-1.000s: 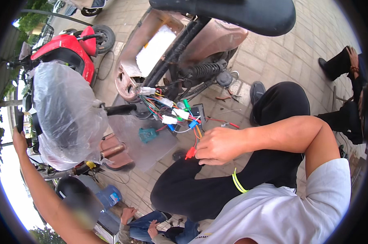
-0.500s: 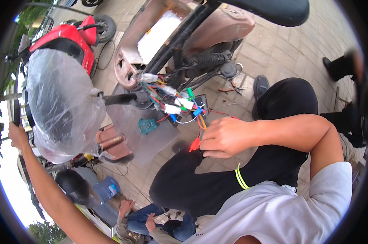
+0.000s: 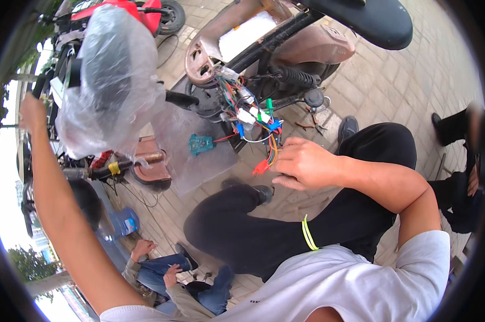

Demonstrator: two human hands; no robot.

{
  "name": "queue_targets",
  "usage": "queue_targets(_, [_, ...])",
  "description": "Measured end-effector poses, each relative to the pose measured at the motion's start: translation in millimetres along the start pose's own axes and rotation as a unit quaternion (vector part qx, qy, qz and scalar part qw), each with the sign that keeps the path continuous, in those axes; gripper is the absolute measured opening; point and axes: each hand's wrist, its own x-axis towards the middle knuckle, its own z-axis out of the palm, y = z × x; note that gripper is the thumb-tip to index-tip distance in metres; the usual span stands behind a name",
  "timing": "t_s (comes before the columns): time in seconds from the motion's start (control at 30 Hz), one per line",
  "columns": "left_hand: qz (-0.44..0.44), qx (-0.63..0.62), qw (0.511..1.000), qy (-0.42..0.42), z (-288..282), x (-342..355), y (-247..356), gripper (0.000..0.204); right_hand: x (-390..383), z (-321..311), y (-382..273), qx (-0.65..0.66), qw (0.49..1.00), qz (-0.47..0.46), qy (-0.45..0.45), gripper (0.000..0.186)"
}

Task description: The person repairs the electrical wiring of a scooter by stripping wire insulation, twisting wires together, and wrapping connections with electrical tape. They use pliers and electrical tape to secure the connections.

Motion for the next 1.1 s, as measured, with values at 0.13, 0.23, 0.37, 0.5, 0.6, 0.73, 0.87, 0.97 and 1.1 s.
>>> queue_targets(0.13, [0.067, -0.041, 0.995, -0.06, -8.1, 2.9, -44.3, 0.03, 5.4, 2.1, -10.2, -0.009, 1.0, -0.016, -0.009, 0.019])
queue_targets(0.23, [0.013, -0.187, 0.981, -0.05, -63.6, -71.1, -6.8, 0.035, 3.0, 1.9, -18.0, -0.042, 0.999, -0.022, -0.004, 0.018])
queue_targets(0.37, [-0.053, -0.442, 0.892, 0.073, -120.9, -145.7, 13.6, 0.032, 5.2, -13.0, -21.7, -0.089, 0.996, -0.003, -0.013, 0.018])
queue_targets(0.5, [-0.065, -0.635, 0.769, 0.021, -216.4, -269.3, 87.7, 0.025, 18.3, -41.2, -26.7, -0.065, 0.994, 0.042, 0.081, 0.017])
queue_targets(0.6, [-0.037, -0.781, 0.588, -0.208, -221.5, -337.8, 158.7, 0.023, 30.5, -54.3, -21.6, -0.003, 0.978, 0.149, 0.146, 0.02])
queue_targets(0.73, [-0.101, -0.86, 0.374, -0.333, -199.0, -389.2, 258.6, 0.024, 31.8, -67.0, -3.7, 0.02, 0.948, 0.279, 0.15, 0.026])
queue_targets(0.87, [-0.183, -0.861, 0.326, -0.344, -198.6, -376.7, 280.7, 0.022, 31.9, -79.9, 6.4, -0.037, 0.935, 0.342, 0.09, 0.024])
queue_targets(0.97, [-0.236, -0.869, 0.28, -0.333, -185.0, -366.7, 290.6, 0.02, 35.7, -86.7, 14.5, -0.076, 0.939, 0.327, 0.071, 0.023])
queue_targets(1.1, [-0.227, -0.87, 0.273, -0.341, -183.8, -363.8, 288.5, 0.02, 42.6, -79.2, 29.4, -0.031, 0.955, 0.295, -0.002, 0.021])
